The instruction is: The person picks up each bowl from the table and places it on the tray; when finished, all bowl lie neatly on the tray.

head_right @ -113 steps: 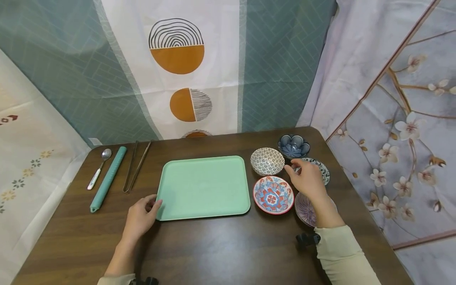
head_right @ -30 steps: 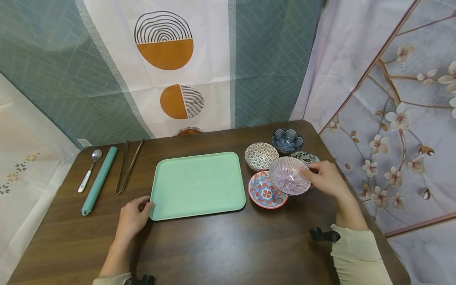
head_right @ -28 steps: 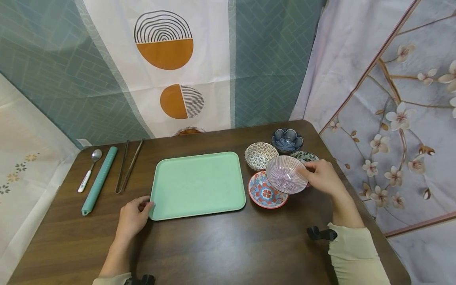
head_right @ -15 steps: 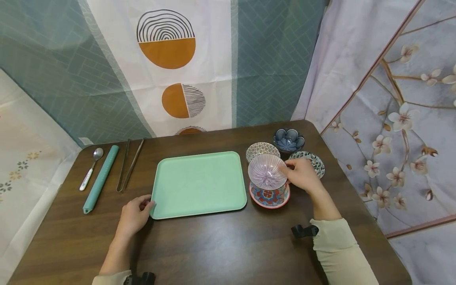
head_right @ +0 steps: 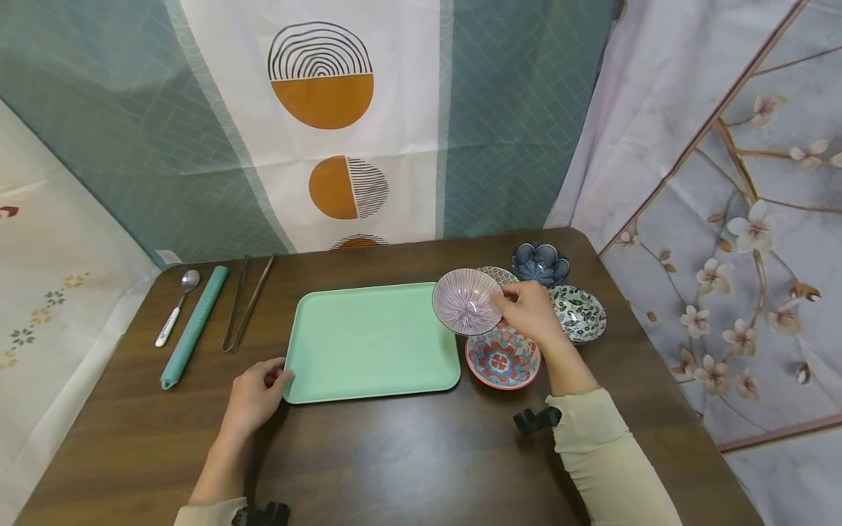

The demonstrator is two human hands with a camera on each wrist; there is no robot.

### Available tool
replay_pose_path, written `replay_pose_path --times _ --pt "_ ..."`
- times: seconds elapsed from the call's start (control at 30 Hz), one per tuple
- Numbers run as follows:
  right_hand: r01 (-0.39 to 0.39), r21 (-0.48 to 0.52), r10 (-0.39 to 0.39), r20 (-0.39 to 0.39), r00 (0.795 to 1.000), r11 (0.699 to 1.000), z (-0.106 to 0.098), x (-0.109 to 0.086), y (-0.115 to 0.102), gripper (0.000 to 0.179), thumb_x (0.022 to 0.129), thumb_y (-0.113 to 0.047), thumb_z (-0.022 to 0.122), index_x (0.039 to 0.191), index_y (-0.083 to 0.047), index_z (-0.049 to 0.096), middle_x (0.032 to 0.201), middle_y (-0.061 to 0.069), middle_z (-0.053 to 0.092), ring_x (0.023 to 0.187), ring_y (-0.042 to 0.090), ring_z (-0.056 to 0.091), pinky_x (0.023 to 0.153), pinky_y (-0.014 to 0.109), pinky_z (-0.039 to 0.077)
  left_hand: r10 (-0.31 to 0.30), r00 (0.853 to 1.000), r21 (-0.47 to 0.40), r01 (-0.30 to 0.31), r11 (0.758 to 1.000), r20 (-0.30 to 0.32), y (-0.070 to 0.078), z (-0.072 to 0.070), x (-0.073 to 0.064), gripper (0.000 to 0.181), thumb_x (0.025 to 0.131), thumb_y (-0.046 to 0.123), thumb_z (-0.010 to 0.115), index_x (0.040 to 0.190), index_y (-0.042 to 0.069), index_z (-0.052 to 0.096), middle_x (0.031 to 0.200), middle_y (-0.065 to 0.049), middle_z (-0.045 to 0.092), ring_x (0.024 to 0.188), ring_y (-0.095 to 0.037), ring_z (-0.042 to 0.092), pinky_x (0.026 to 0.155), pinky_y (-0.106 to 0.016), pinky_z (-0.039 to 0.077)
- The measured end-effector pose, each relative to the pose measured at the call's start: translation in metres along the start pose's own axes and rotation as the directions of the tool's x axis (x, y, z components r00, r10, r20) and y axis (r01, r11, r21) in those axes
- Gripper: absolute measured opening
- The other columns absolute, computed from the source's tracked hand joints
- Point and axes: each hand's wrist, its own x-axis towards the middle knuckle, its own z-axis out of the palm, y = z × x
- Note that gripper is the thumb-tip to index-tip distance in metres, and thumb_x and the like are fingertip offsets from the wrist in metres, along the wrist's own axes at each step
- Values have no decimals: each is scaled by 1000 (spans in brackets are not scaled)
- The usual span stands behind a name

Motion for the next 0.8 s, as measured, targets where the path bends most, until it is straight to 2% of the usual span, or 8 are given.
replay_pose_path --times 0.07,0.13,0.27,0.33,0.43,0.6,0.8 --pt "-12 18 12 1 1000 1000 6 4 -4 33 101 -21 62 78 1 67 65 11 66 62 35 68 46 29 40 24 999 -15 -24 1000 -26 -1 2 0 30 96 6 68 121 -10 66 92 -13 63 80 -25 59 70 -36 49" --pt "-20 44 20 0 1000 999 13 9 -9 31 101 -21 61 84 3 70 68 12 68 62 32 69 48 28 44 45 997 -37 -47 998 -57 -3 4 -1 30 94 3 71 120 -10 67 94 -14 64 82 -26 62 71 -34 51" --pt "-37 89 39 -27 999 995 31 19 -20 28 101 -20 61 108 4 74 80 14 72 60 22 71 54 28 55 50 994 -79 -58 995 -100 -6 7 -1 32 91 1 73 121 -10 68 101 -17 66 87 -27 66 72 -28 54" --pt "-51 112 55 -35 998 992 40 23 -26 31 101 -20 61 114 6 73 85 16 73 60 19 71 56 27 57 36 993 -92 -46 995 -111 -7 8 -1 32 92 2 73 121 -9 68 102 -18 67 88 -28 66 73 -27 53" --pt "-59 122 63 -32 998 991 52 29 -36 32 101 -20 61 115 7 71 86 18 73 60 16 70 60 29 58 8 993 -99 -20 995 -119 -8 10 -1 30 93 5 72 120 -8 69 101 -17 67 88 -27 66 73 -26 53" --pt "-61 194 59 14 998 979 70 38 -49 28 101 -16 60 107 8 73 84 18 72 61 17 70 68 43 60 -19 993 -109 6 994 -117 -9 11 0 28 94 5 71 119 -7 70 101 -16 68 89 -26 66 72 -24 52" --pt "-107 258 90 77 993 960 92 48 -61 24 100 -13 61 102 7 74 84 18 72 62 19 71 72 46 60 -27 995 -117 16 993 -92 -9 8 0 28 95 5 69 120 -7 69 102 -16 68 92 -27 66 75 -26 53"
